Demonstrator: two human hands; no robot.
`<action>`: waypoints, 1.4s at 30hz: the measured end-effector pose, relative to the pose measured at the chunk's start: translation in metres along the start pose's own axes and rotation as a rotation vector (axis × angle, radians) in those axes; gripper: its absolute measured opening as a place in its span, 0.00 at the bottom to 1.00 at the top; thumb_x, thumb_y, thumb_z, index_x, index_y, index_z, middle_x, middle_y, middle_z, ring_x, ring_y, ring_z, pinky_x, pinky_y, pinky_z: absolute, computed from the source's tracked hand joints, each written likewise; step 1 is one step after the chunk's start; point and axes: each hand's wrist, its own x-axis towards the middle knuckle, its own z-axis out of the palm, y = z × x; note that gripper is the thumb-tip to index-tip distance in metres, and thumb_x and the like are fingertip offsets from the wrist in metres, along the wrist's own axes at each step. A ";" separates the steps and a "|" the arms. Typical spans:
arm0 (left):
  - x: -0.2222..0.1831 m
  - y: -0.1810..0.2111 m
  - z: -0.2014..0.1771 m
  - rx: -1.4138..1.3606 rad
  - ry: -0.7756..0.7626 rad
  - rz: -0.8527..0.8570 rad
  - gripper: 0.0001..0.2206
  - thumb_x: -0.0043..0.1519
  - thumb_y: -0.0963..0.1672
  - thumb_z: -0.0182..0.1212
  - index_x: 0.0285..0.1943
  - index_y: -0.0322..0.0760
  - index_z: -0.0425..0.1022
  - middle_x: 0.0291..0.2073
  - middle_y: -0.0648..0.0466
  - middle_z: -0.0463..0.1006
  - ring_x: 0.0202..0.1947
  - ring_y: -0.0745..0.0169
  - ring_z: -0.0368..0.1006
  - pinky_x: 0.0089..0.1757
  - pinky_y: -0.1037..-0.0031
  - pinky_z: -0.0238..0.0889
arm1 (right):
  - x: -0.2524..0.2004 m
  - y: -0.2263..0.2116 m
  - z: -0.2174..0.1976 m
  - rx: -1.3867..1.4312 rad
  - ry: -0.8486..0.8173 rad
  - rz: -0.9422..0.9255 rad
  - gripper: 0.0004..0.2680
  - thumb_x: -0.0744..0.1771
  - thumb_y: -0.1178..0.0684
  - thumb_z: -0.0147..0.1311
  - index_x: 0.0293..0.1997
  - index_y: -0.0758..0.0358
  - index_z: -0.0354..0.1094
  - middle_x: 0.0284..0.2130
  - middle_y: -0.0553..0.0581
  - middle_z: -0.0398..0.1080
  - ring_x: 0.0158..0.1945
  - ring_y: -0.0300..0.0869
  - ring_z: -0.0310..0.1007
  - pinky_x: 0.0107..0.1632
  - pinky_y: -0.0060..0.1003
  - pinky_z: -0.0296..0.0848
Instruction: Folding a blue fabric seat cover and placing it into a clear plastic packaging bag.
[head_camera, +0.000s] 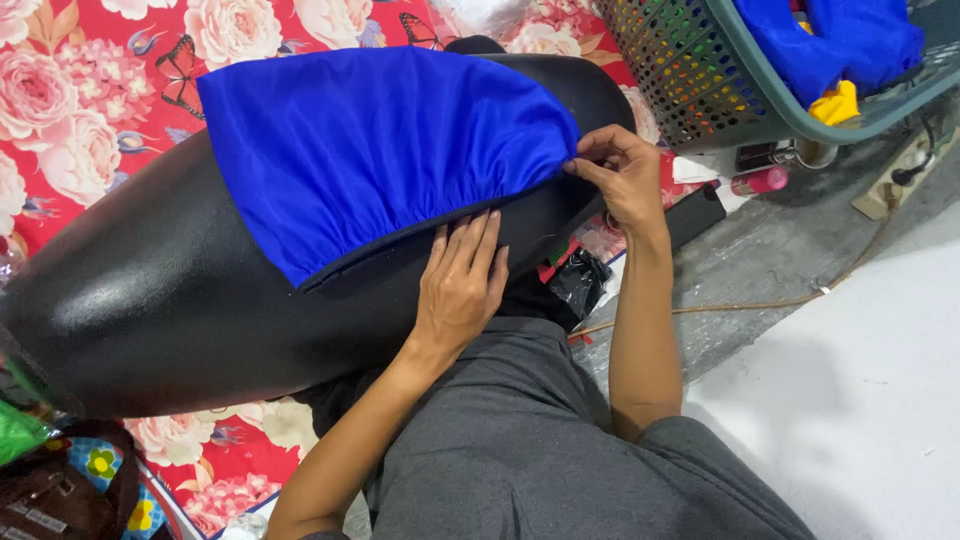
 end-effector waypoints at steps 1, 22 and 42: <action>0.000 0.001 -0.007 0.008 0.000 -0.003 0.18 0.64 0.41 0.64 0.63 0.31 0.76 0.54 0.45 0.78 0.51 0.50 0.78 0.56 0.59 0.67 | 0.000 0.003 0.000 0.004 -0.007 -0.001 0.09 0.61 0.68 0.69 0.40 0.64 0.75 0.31 0.53 0.75 0.36 0.33 0.77 0.37 0.20 0.69; -0.008 -0.081 -0.093 0.212 -0.151 -0.013 0.06 0.60 0.39 0.70 0.43 0.43 0.82 0.37 0.57 0.76 0.36 0.60 0.71 0.36 0.73 0.64 | -0.013 -0.012 0.012 -0.500 0.018 -0.521 0.06 0.63 0.73 0.63 0.38 0.72 0.75 0.35 0.62 0.65 0.38 0.53 0.71 0.43 0.42 0.71; 0.010 -0.085 -0.109 0.165 -0.152 0.027 0.08 0.57 0.39 0.71 0.40 0.50 0.85 0.35 0.61 0.74 0.35 0.64 0.70 0.34 0.75 0.60 | -0.054 -0.072 0.042 -0.904 -0.237 -0.535 0.08 0.70 0.50 0.58 0.55 0.50 0.70 0.49 0.63 0.60 0.50 0.68 0.75 0.49 0.59 0.76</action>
